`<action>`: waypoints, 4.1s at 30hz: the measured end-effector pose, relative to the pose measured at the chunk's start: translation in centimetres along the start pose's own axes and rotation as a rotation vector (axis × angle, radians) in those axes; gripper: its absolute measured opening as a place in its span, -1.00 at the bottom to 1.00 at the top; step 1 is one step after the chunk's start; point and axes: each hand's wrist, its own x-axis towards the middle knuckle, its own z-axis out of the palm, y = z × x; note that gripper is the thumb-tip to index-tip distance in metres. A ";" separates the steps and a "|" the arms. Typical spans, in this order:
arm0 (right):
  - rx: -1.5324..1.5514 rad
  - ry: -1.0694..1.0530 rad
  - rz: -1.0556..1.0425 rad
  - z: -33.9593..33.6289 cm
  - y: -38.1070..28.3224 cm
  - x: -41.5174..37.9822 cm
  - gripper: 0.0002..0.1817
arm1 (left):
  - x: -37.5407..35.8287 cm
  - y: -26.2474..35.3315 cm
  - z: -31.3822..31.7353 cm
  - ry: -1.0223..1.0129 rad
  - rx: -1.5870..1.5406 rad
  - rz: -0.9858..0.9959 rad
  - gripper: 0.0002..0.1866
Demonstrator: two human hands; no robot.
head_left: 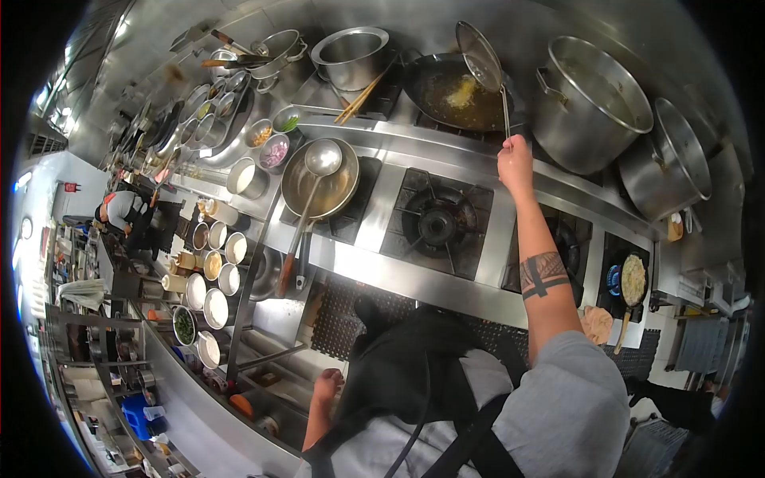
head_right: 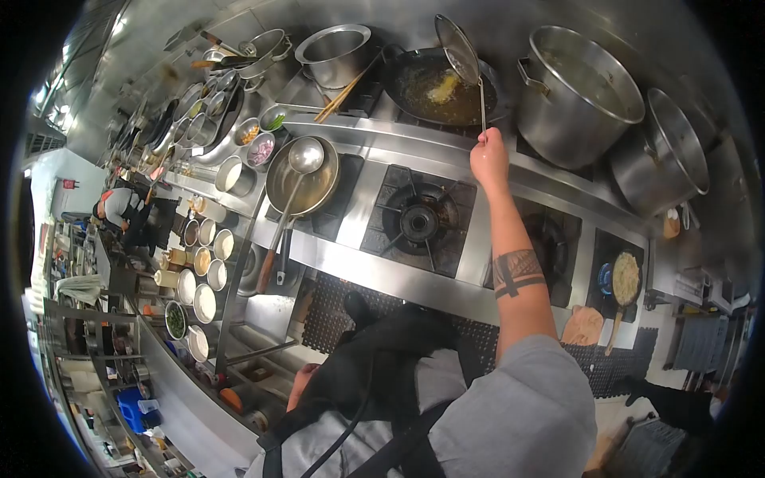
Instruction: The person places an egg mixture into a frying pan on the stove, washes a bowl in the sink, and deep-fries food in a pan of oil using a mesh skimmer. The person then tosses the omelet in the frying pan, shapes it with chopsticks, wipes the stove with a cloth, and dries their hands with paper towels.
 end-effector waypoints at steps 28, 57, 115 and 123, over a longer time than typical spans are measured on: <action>0.842 -0.194 0.661 -2.4 -5.0 1.8 -0.93 | 6.8 -10.6 -1.5 -0.100 0.412 0.173 -0.50; -0.093 -0.313 -0.007 22.3 -23.8 4.9 -0.46 | 7.7 -10.9 -8.2 -0.136 0.255 0.095 -0.77; 0.186 -0.076 0.339 -0.7 -6.3 -1.3 -0.53 | 12.2 -13.1 -5.6 -0.200 0.598 0.695 -0.52; 0.158 -0.080 0.362 -0.7 -6.0 -2.0 -0.54 | 10.6 -14.7 -5.6 -0.163 0.597 0.417 -0.50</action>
